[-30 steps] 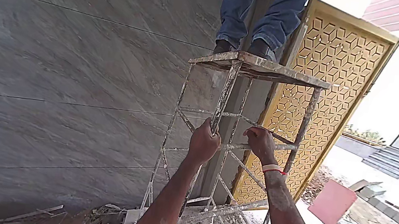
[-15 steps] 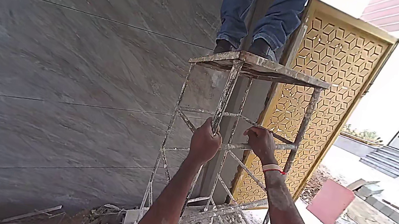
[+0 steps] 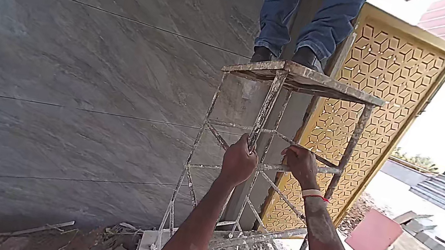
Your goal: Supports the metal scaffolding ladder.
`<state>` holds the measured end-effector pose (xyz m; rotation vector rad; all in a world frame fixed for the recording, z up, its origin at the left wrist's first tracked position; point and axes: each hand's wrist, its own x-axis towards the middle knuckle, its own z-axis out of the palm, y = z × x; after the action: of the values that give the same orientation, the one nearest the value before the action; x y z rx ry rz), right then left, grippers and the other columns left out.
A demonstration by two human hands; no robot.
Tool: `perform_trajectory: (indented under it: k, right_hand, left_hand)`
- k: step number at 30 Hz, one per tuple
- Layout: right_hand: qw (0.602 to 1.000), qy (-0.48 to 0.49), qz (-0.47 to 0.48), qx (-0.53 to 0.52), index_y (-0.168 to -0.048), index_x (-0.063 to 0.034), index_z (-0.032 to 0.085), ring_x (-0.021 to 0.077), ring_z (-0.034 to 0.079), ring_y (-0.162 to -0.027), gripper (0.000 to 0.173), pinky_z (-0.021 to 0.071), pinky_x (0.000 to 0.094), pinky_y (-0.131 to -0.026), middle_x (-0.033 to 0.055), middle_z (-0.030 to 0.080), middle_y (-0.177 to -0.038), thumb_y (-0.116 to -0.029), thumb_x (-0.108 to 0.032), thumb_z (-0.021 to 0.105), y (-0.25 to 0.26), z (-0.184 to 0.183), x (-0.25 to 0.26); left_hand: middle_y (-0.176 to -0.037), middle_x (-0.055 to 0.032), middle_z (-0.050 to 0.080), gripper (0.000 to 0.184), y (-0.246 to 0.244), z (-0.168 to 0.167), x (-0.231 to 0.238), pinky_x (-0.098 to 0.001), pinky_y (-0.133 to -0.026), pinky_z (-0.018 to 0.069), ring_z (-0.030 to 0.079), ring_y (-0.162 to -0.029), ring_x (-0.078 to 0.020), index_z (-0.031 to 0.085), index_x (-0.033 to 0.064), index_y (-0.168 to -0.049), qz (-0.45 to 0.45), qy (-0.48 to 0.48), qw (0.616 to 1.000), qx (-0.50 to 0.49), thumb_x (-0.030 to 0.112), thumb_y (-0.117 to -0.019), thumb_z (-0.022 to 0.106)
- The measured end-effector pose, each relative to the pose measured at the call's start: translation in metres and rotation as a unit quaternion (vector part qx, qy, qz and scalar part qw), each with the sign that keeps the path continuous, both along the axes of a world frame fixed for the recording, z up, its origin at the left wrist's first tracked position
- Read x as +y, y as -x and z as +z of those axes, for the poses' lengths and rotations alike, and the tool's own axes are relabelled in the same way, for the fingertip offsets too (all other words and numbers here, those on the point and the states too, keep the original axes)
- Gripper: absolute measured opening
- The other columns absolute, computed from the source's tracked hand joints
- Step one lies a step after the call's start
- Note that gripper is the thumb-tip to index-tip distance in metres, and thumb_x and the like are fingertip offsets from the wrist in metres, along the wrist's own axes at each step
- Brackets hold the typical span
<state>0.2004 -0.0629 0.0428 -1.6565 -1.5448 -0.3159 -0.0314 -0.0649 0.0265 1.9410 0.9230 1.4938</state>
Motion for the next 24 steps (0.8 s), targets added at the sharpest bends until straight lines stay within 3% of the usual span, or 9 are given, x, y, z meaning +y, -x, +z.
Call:
perform_trajectory:
  k: [15, 24]
  right_hand:
    - [1.000, 0.006, 0.000, 0.004, -0.096, -0.0089, 0.077, 0.0369, 0.067, -0.085, 0.031, 0.0481, 0.0646, -0.080, 0.0153, 0.072, -0.085, -0.1074, -0.021, 0.051, -0.0007, -0.0003, 0.0028]
    - [1.000, -0.008, 0.005, -0.007, -0.093, -0.0095, 0.078, 0.0350, 0.065, -0.076, 0.033, 0.0476, 0.0629, -0.074, 0.0131, 0.068, -0.075, -0.1074, -0.020, 0.050, -0.0014, -0.0010, 0.0014]
  left_hand:
    - [-0.069, -0.0033, 0.061, 0.018, 0.0003, 0.0012, 0.0017, -0.0411, -0.060, 0.0523, 0.062, -0.063, -0.0185, 0.058, 0.0096, -0.111, 0.003, 0.004, 1.000, 0.016, 0.011, -0.0931, 0.058]
    - [-0.070, -0.0031, 0.061, 0.017, 0.0015, 0.0029, -0.0004, -0.0403, -0.060, 0.0527, 0.062, -0.062, -0.0179, 0.058, 0.0098, -0.111, 0.004, 0.007, 1.000, 0.024, 0.013, -0.0945, 0.059]
